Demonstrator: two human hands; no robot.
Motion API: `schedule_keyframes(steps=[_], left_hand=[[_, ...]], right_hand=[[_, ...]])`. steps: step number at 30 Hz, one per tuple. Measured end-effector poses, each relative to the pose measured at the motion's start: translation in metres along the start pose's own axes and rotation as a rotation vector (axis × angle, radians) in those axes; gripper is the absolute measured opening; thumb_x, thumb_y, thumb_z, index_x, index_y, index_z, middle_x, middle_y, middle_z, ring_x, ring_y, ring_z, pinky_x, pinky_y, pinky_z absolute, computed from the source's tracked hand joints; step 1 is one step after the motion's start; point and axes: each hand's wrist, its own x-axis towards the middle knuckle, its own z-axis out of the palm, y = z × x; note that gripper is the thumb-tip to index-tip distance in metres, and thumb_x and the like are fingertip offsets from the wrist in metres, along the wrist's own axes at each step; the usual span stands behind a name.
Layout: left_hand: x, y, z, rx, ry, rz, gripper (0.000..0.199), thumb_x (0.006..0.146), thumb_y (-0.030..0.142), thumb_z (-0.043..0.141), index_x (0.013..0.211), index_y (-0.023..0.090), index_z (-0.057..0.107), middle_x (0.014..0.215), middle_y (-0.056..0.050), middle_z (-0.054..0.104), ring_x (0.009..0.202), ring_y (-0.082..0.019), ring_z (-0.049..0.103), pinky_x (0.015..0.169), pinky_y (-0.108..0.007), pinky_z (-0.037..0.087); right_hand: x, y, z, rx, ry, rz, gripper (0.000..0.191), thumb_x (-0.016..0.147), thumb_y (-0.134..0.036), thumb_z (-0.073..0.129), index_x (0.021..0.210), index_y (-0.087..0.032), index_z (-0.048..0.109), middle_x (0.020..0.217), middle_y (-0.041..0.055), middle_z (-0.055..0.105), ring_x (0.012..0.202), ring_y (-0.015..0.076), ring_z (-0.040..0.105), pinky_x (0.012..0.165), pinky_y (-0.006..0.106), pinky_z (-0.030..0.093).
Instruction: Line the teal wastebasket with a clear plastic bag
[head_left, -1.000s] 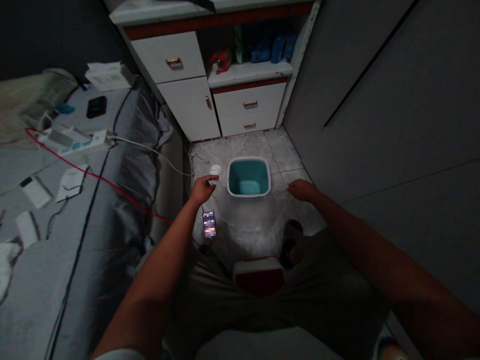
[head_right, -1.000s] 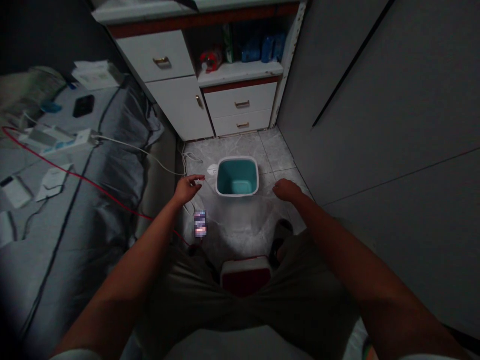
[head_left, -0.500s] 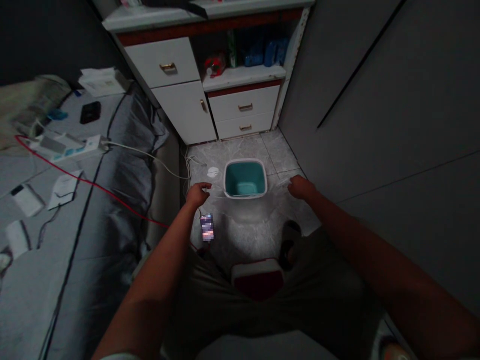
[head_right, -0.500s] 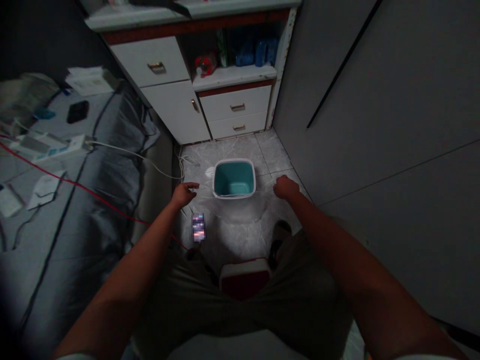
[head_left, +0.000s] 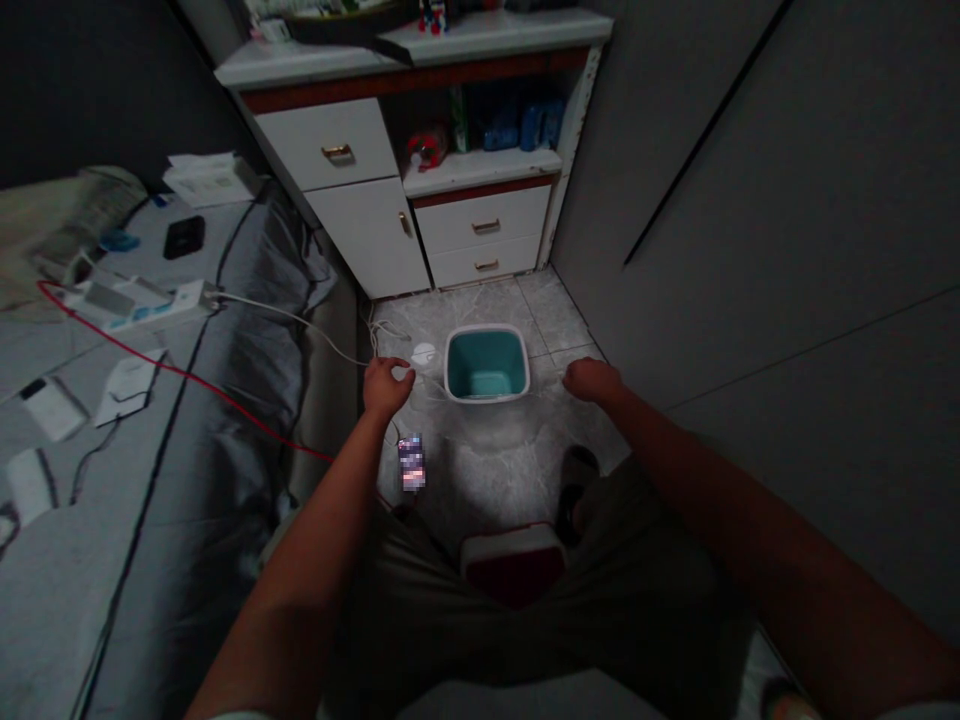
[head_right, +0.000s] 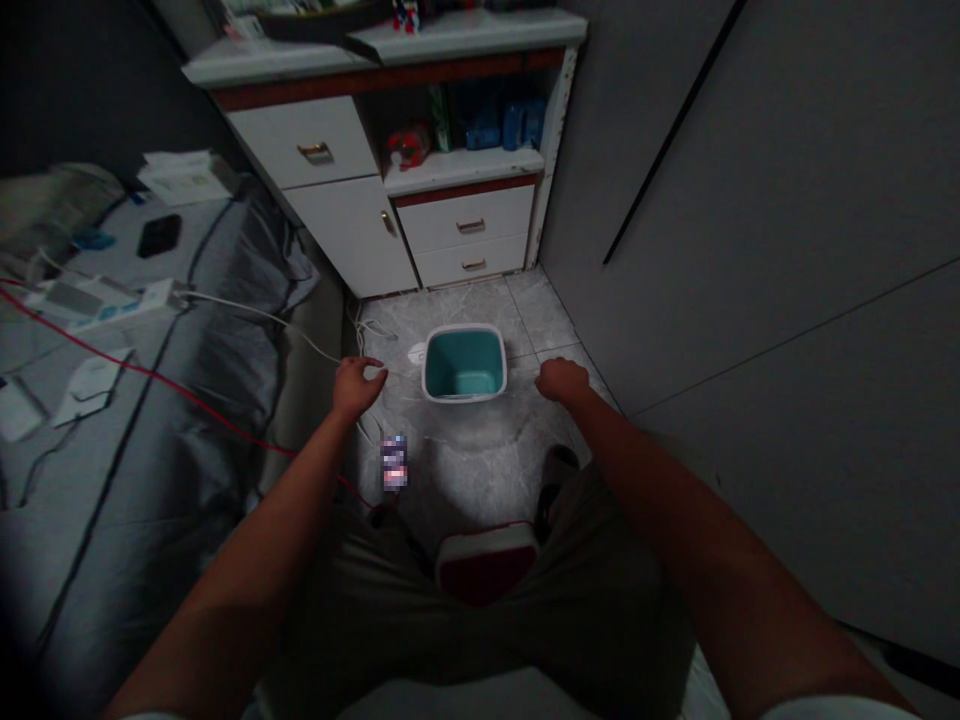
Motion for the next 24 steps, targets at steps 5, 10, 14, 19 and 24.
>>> schedule_keyframes(steps=[5, 10, 14, 19, 24], left_hand=[[-0.007, 0.028, -0.008, -0.220, -0.122, 0.035, 0.031, 0.091, 0.048, 0.060, 0.074, 0.022, 0.062, 0.072, -0.002, 0.063, 0.069, -0.018, 0.058, 0.069, -0.030, 0.044], [-0.032, 0.040, 0.008, -0.150, -0.500, 0.206, 0.035, 0.085, 0.048, 0.064, 0.063, 0.022, 0.056, 0.062, 0.000, 0.059, 0.060, -0.015, 0.049, 0.061, -0.030, 0.033], [-0.030, 0.049, 0.002, -0.230, -0.479, 0.151, 0.053, 0.085, 0.067, 0.062, 0.059, 0.022, 0.049, 0.057, 0.002, 0.049, 0.058, -0.014, 0.044, 0.059, -0.028, 0.033], [0.004, 0.079, -0.058, -0.773, -0.379, -0.038, 0.077, 0.081, 0.100, 0.029, 0.059, 0.026, 0.026, 0.054, 0.005, 0.025, 0.050, -0.012, 0.026, 0.048, -0.027, 0.025], [0.012, 0.146, -0.170, -1.026, -0.481, 0.099, 0.083, 0.076, 0.106, 0.011, 0.060, 0.027, 0.030, 0.055, 0.002, 0.026, 0.048, -0.014, 0.032, 0.044, -0.031, 0.033]], right_hand=[[-0.003, -0.008, -0.004, 0.103, 0.033, -0.114, 0.036, 0.102, -0.034, 0.049, 0.112, -0.018, 0.080, 0.124, 0.0169, 0.076, 0.113, 0.0277, 0.071, 0.093, 0.032, 0.053], [-0.007, -0.019, 0.016, 0.030, -0.174, -0.455, 0.030, 0.102, -0.031, 0.055, 0.094, -0.015, 0.079, 0.109, 0.0133, 0.079, 0.100, 0.0223, 0.072, 0.085, 0.026, 0.048], [-0.002, -0.019, 0.016, 0.126, -0.148, -0.458, 0.033, 0.102, -0.032, 0.053, 0.082, -0.015, 0.073, 0.097, 0.0124, 0.077, 0.088, 0.0200, 0.069, 0.075, 0.026, 0.045], [0.005, -0.011, -0.038, 0.824, 0.077, -0.417, 0.068, 0.103, -0.074, 0.028, 0.064, -0.022, 0.047, 0.056, 0.0005, 0.048, 0.054, 0.0132, 0.044, 0.054, 0.026, 0.035], [-0.042, -0.012, -0.154, 1.339, 0.045, -0.755, 0.077, 0.091, -0.096, 0.027, 0.062, -0.025, 0.022, 0.051, -0.0058, 0.021, 0.043, 0.0090, 0.016, 0.043, 0.025, 0.016]])
